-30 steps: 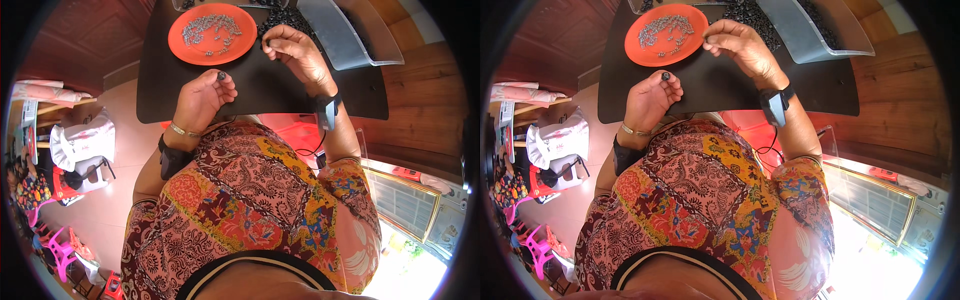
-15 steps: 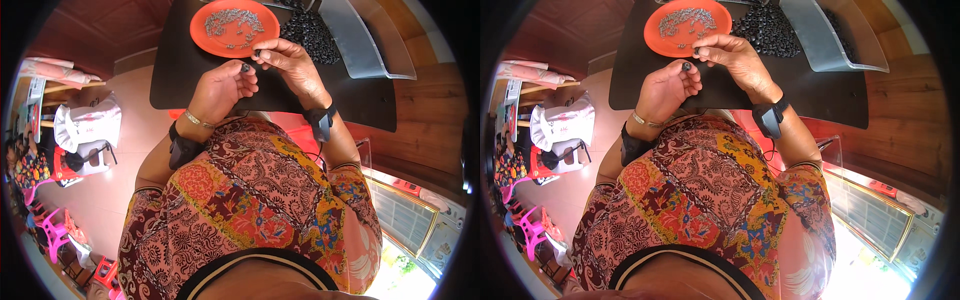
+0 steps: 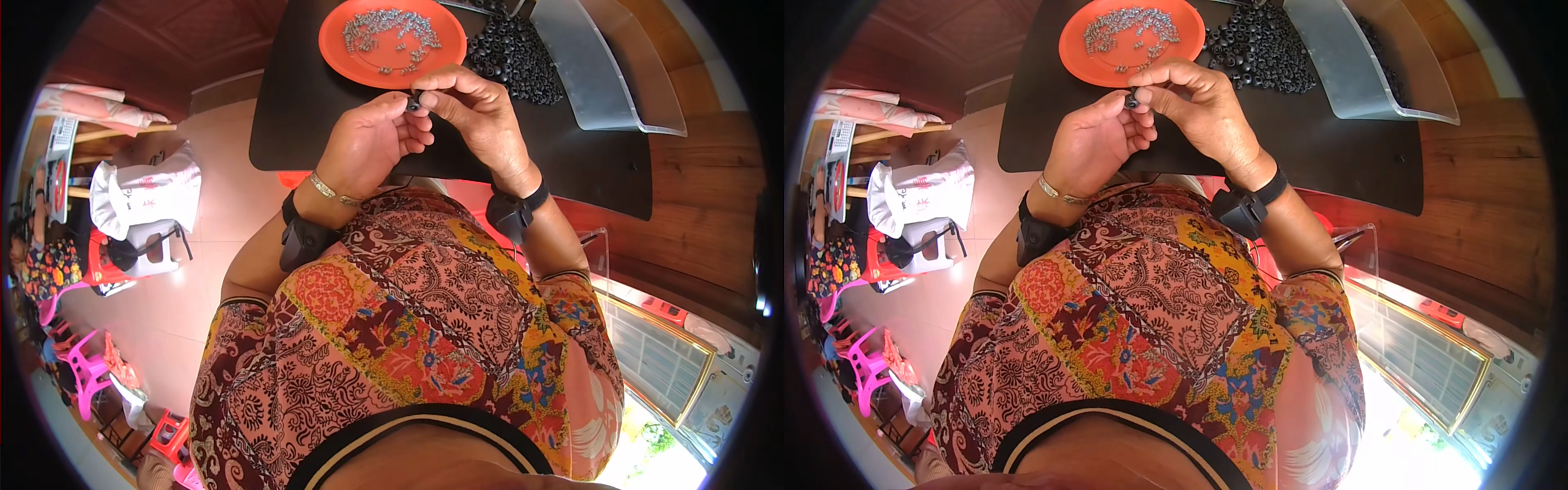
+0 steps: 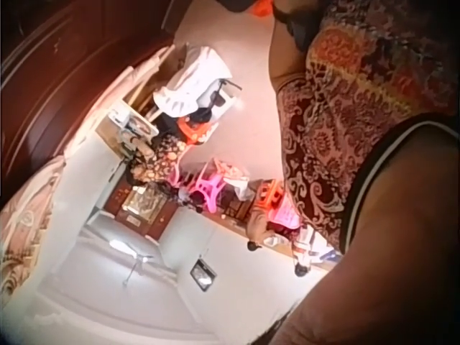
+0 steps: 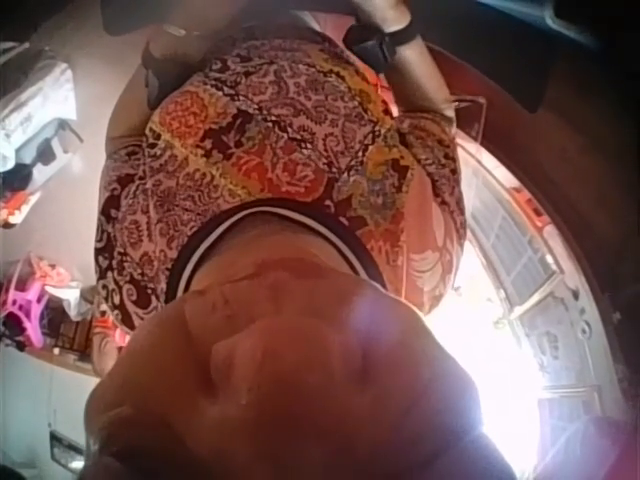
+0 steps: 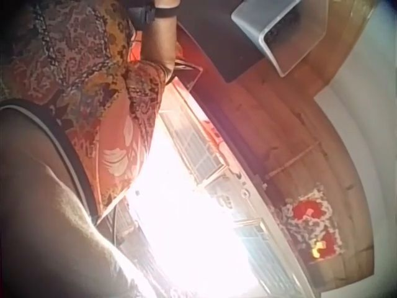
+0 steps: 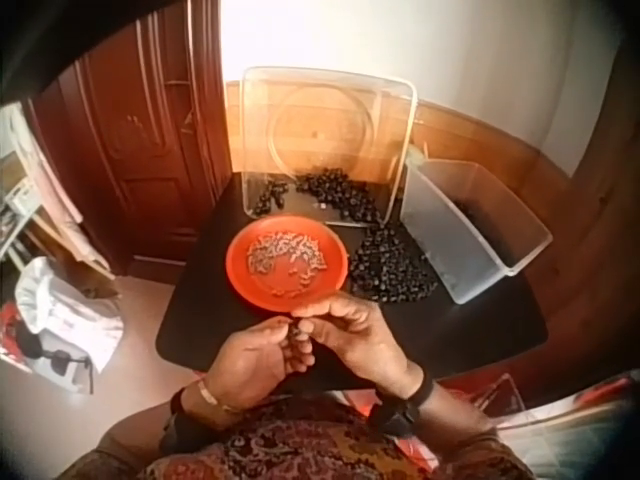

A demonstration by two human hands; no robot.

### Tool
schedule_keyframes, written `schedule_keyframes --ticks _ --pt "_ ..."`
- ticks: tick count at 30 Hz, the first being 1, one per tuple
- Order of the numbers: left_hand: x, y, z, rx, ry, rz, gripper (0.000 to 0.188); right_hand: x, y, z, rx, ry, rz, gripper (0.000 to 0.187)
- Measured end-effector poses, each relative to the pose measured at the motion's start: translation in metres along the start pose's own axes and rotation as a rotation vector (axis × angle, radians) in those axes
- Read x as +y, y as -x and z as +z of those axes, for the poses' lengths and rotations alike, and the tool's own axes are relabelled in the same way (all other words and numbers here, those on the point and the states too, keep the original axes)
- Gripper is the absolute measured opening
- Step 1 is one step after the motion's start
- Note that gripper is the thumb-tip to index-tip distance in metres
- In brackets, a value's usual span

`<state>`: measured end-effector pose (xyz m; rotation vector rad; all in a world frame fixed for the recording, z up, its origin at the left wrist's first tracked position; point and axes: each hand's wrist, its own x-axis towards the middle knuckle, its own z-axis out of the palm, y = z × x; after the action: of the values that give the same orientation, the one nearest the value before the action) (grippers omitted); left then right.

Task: Assembling small components by inserting metal pins into black beads.

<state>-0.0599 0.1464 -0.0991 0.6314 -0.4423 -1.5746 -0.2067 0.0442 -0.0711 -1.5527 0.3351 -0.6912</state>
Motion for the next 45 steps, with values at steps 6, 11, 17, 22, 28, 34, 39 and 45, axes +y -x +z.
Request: schedule_keyframes --ticks 6,11,17,22,28,34,39,45 --pt "-0.001 -0.001 0.002 0.003 0.055 0.011 0.022 0.008 0.001 0.003 0.110 0.274 -0.259 0.014" --pt "-0.002 -0.002 0.001 -0.021 0.043 0.011 0.023 0.008 0.002 0.003 0.089 0.129 -0.189 0.014" --pt "-0.001 -0.002 0.003 -0.039 0.025 0.009 0.024 0.004 0.003 0.002 0.091 -0.157 -0.038 0.016" --pt "-0.001 -0.002 0.002 -0.047 0.005 -0.016 0.024 0.004 0.005 0.000 0.047 -0.109 -0.029 0.016" --pt "-0.002 -0.002 0.002 -0.028 0.027 -0.008 0.024 0.009 0.004 0.000 0.049 0.052 -0.142 0.016" --pt "0.003 0.002 0.010 0.016 0.021 0.021 0.023 0.003 0.006 0.008 0.104 0.339 -0.295 0.028" --pt "0.004 0.003 0.009 -0.010 0.045 0.006 0.021 0.003 0.005 0.009 0.136 0.480 -0.394 0.036" --pt "0.002 0.004 0.012 -0.025 0.050 0.017 0.016 0.005 0.005 0.009 0.182 0.620 -0.535 0.036"
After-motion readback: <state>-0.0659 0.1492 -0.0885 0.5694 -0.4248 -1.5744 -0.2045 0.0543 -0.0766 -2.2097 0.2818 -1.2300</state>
